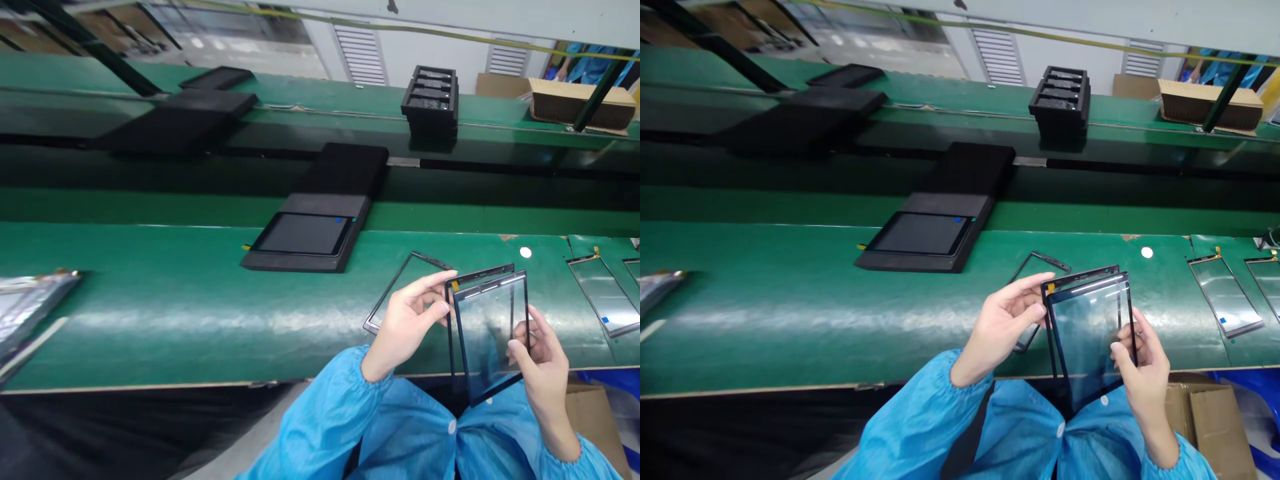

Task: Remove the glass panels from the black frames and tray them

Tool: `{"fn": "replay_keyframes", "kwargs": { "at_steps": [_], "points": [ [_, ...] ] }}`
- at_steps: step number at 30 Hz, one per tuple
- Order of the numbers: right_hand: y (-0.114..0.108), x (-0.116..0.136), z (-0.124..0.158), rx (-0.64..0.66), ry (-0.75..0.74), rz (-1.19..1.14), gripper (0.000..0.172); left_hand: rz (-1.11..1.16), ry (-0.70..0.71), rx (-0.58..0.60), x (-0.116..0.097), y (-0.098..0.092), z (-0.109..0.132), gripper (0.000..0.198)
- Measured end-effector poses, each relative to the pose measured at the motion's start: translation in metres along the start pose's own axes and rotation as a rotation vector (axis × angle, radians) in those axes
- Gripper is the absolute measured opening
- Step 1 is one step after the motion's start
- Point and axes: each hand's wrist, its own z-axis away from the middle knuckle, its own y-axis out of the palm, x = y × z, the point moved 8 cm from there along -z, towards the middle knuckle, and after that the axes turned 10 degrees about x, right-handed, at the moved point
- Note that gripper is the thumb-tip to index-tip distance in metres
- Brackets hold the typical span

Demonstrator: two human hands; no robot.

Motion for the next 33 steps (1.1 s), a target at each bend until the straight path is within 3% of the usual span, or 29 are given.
{"fn": "replay_keyframes", "kwargs": {
  "at_steps": [24, 33],
  "points": [
    [0.012, 0.006, 0.007, -0.017, 0.084, 0.043, 0.065, 0.044, -0.046, -0.105, 0.018, -0.002, 0.004, 0.054],
    [0.008, 0.003, 0.005, 0.005, 0.131, 0.021, 0.062, 0.058, -0.063, -0.045, 0.015, 0.001, 0.003, 0.053]
  ]
}}
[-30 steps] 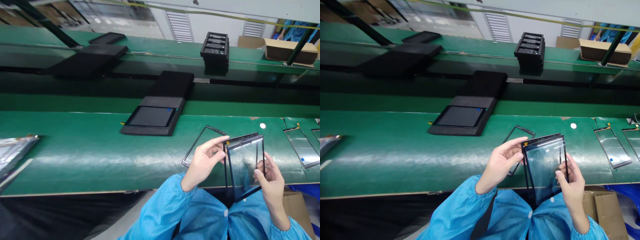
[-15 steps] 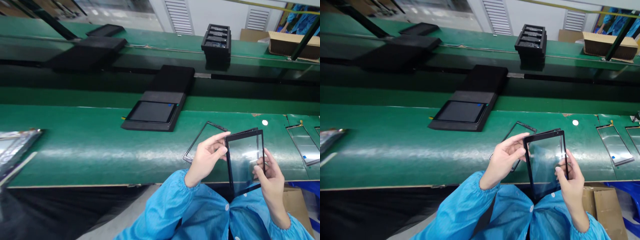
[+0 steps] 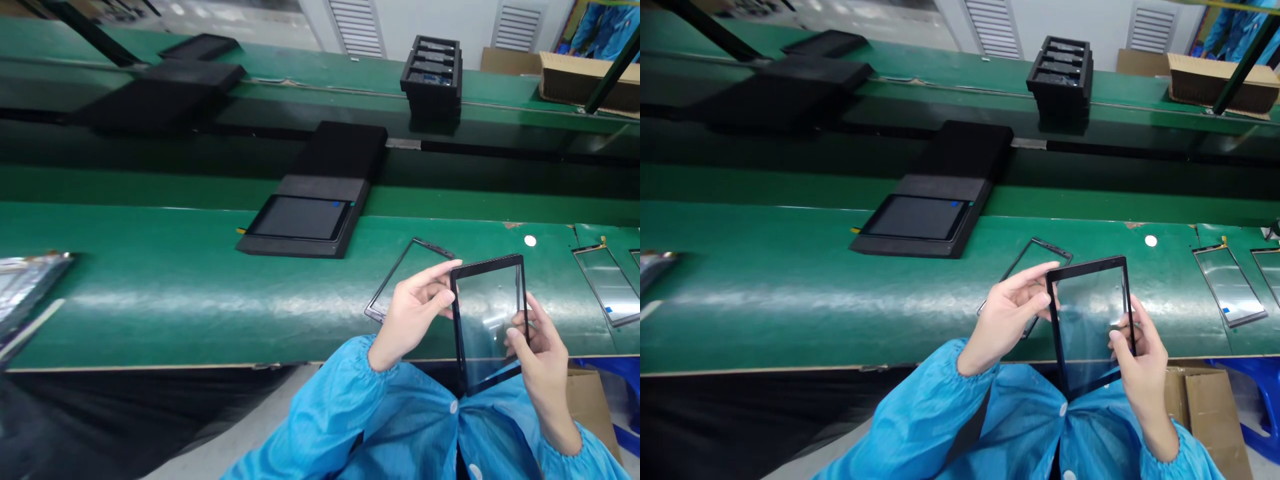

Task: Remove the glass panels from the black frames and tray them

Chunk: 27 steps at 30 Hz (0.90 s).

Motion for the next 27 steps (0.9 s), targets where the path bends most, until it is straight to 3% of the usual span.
{"fn": "replay_keyframes", "kwargs": {
  "at_steps": [14, 27],
  "points": [
    [0.0025, 0.0058, 0.0009, -0.001, 0.036, 0.024, 0.064, 0.054, -0.03, -0.003, 0.0038, 0.0006, -0.0003, 0.06],
    [0.0045, 0.0064, 0.0033, 0.03, -0.06, 0.159, 0.063, 0.018, -0.039, -0.029, 0.0017, 0.0032, -0.0001, 0.065]
  ]
}}
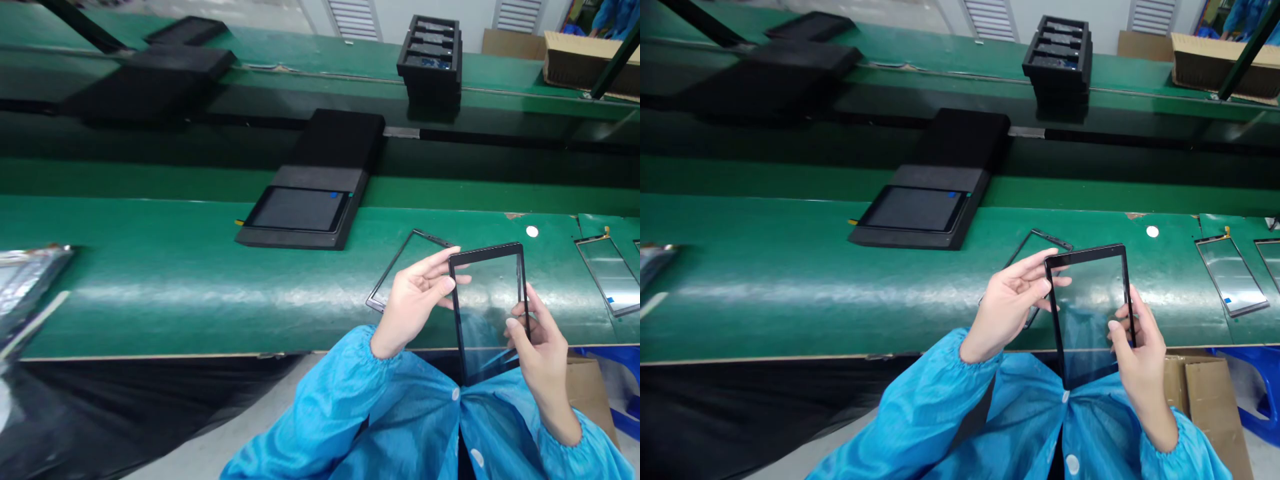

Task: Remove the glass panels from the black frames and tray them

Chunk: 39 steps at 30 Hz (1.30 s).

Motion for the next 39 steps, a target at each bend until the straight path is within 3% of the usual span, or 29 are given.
{"fn": "replay_keyframes", "kwargs": {
  "at_steps": [6, 10, 13, 17, 23, 27, 30, 33, 35, 39],
  "points": [
    [-0.014, 0.025, -0.007, -0.057, -0.191, 0.339, 0.043, -0.101, -0.035, -0.032, -0.006, -0.002, 0.006, 0.062],
    [-0.02, 0.037, -0.028, 0.006, -0.14, 0.064, 0.048, -0.154, -0.033, -0.004, -0.01, 0.0, 0.014, 0.058],
    [-0.013, 0.046, -0.04, 0.093, -0.07, -0.123, 0.038, -0.176, -0.019, 0.045, -0.007, 0.002, 0.019, 0.055],
    [-0.006, 0.058, -0.045, 0.087, -0.052, -0.181, 0.025, -0.205, -0.017, 0.054, -0.005, -0.002, 0.025, 0.055],
    [-0.007, 0.064, -0.042, 0.041, -0.049, -0.189, 0.024, -0.271, -0.082, 0.053, -0.007, -0.007, 0.029, 0.051],
    [0.002, 0.063, -0.041, 0.072, -0.031, -0.149, 0.026, -0.543, 0.101, 0.08, -0.029, 0.009, 0.025, 0.039],
    [0.026, 0.056, -0.043, 0.262, 0.029, -0.176, 0.031, -0.85, 0.249, 0.225, -0.044, 0.04, 0.021, 0.044],
    [0.033, 0.046, -0.044, 0.426, 0.139, -0.271, 0.04, -0.834, 0.123, 0.409, -0.033, 0.054, 0.016, 0.046],
    [0.019, 0.036, -0.044, 0.473, 0.219, -0.283, 0.045, -0.677, 0.014, 0.363, -0.026, 0.044, 0.014, 0.038],
    [-0.026, 0.019, -0.041, 0.433, 0.283, -0.153, 0.052, -0.356, -0.063, 0.106, -0.015, 0.012, 0.019, 0.036]
  ]
}}
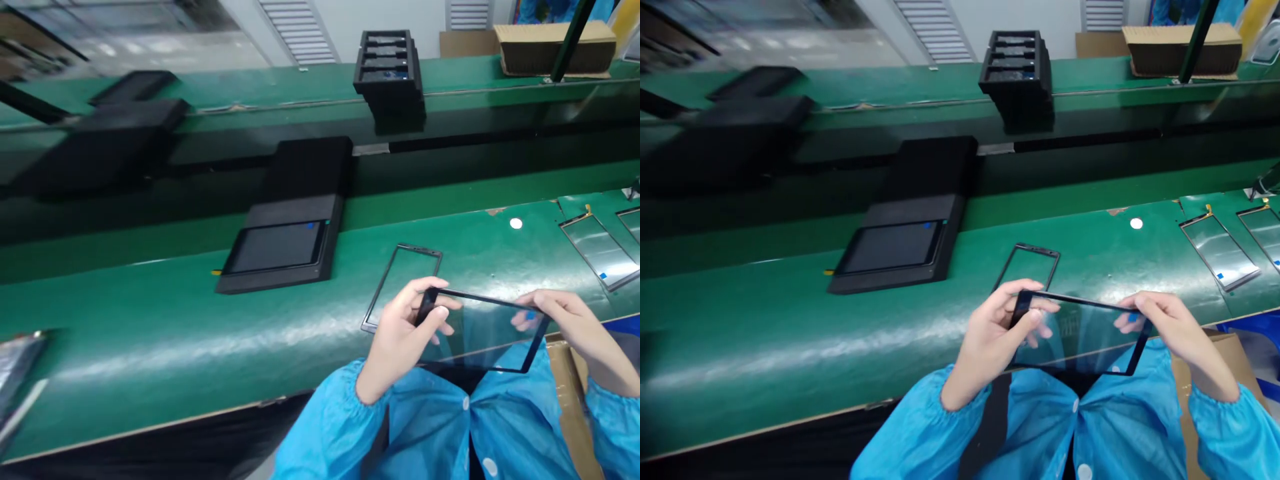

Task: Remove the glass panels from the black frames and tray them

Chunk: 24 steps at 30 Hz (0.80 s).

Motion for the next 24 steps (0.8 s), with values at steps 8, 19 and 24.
{"fn": "replay_keyframes", "kwargs": {
  "at_steps": [8, 19, 24],
  "points": [
    [-0.006, 0.014, 0.015, -0.358, -0.14, 0.096, 0.061, 0.125, 0.013, -0.169, 0.007, -0.01, 0.007, 0.045],
    [-0.001, 0.019, 0.021, -0.428, -0.227, 0.133, 0.051, 0.126, -0.011, -0.199, 0.015, -0.013, 0.013, 0.047],
    [0.004, 0.014, 0.02, -0.405, -0.254, 0.006, 0.042, -0.088, 0.116, -0.263, 0.008, -0.019, 0.01, 0.03]
  ]
}}
